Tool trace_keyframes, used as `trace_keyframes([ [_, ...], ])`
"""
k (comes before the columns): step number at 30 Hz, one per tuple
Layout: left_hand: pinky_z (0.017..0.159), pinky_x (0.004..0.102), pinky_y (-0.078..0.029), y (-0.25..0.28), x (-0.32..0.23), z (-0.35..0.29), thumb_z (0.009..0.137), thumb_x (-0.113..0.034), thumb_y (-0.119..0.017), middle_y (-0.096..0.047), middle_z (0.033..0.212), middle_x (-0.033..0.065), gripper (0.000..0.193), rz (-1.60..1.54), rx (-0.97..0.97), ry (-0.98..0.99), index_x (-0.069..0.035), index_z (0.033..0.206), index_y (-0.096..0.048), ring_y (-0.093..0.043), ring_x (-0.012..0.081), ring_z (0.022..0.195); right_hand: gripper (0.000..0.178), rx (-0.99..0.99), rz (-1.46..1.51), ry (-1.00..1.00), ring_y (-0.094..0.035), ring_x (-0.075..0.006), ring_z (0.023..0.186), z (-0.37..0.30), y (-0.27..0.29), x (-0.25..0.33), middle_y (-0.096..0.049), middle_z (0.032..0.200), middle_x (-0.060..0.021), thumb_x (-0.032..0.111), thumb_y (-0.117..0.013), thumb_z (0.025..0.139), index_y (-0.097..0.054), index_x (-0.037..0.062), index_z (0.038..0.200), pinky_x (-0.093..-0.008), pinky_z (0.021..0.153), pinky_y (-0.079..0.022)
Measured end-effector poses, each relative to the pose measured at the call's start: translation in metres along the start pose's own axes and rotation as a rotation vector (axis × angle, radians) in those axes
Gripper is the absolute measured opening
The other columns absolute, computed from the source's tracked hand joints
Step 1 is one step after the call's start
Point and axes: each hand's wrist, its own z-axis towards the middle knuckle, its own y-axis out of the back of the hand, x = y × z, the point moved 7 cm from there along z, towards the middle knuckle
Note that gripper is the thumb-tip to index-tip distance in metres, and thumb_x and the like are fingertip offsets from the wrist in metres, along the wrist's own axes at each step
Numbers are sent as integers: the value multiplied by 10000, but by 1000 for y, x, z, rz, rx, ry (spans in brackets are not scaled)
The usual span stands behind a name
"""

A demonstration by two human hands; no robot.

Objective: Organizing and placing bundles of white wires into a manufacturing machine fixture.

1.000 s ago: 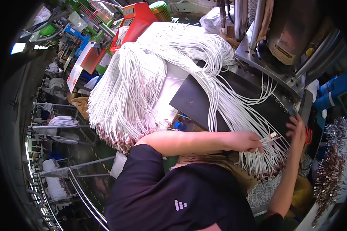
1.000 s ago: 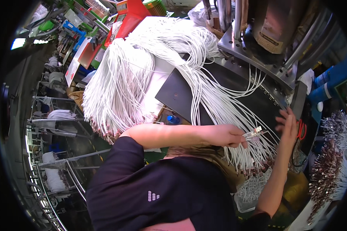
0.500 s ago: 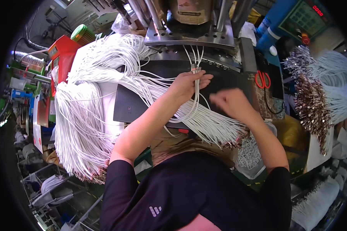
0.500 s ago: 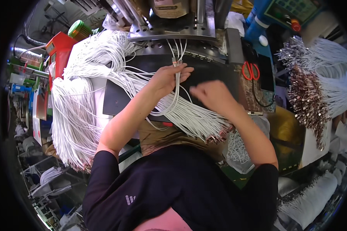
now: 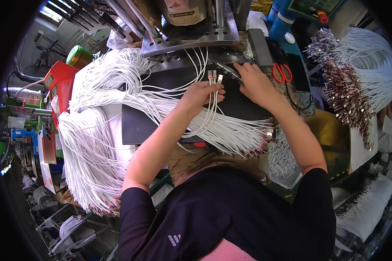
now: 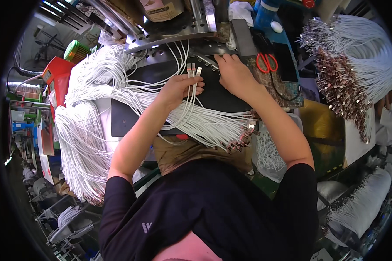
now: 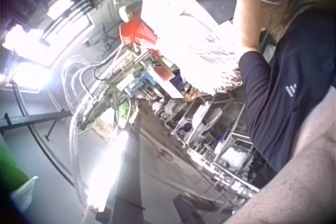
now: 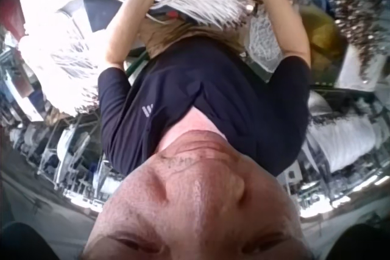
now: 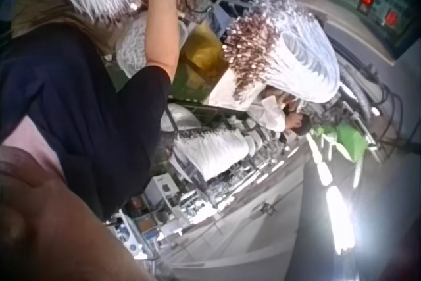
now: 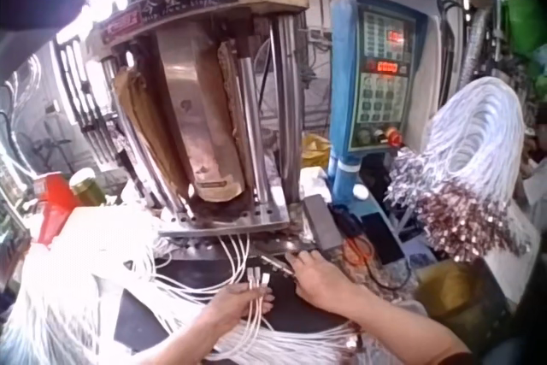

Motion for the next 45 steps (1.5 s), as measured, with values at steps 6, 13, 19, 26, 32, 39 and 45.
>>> trace_keyframes([
  [6, 752, 258, -523, -8, -2, -1, 926, -250, -695, -693, 927, 68, 282, 163, -40, -14, -10, 1072, -674, -656, 137, 770, 609, 99, -287, -60, -588, -297, 984, -18, -21, -4, -565, 1083, -150, 68, -660, 787, -492, 1, 1369, -392, 809, -531],
  [13, 703, 239, -492, -9, 0, -3, 895, -240, -718, -685, 826, 21, 213, 221, -37, -33, -50, 991, -705, -620, 107, 713, 445, 108, 756, -286, -562, -143, 680, 0, -30, -22, -596, 882, -57, 109, -578, 885, -553, 6, 1318, -290, 551, -463],
  [19, 678, 236, -474, -15, -2, -4, 889, -229, -715, -680, 807, 16, 181, 285, -31, -40, -58, 950, -721, -607, 94, 702, 378, 133, 1282, -703, -460, -52, 580, -6, -61, -21, -573, 747, -2, 156, -494, 928, -619, 19, 1257, -263, 496, -363],
  [26, 650, 214, -460, -22, -6, -6, 909, -224, -685, -682, 810, 8, 212, 255, -49, -33, -41, 1007, -730, -597, 81, 686, 337, -36, 1054, -511, -501, -57, 615, -9, -69, -29, -603, 759, 1, 156, -512, 923, -666, 11, 1185, -254, 541, -395],
  [32, 603, 203, -422, -2, -4, -5, 929, -214, -666, -607, 736, -34, 234, 172, -43, -13, -19, 1038, -736, -544, 64, 626, 320, 90, 1018, -489, -568, -78, 711, -4, -46, -25, -644, 801, -20, 146, -598, 885, -659, -22, 1151, -237, 655, -438],
  [39, 589, 210, -401, -15, -7, -6, 930, -214, -669, -545, 696, -45, 242, 263, 38, 42, -2, 1023, -740, -496, 68, 592, 291, 80, 1117, -453, -559, -69, 713, -5, -56, -36, -646, 798, -9, 124, -622, 863, -663, -18, 1114, -234, 654, -431],
  [45, 595, 219, -402, -9, -9, -10, 928, -197, -665, -547, 696, -40, 233, 147, 36, -22, 8, 1009, -740, -508, 80, 602, 288, 140, 1098, -407, -554, -66, 714, -5, -50, -30, -641, 796, -6, 118, -615, 868, -661, -16, 1119, -231, 649, -426],
])
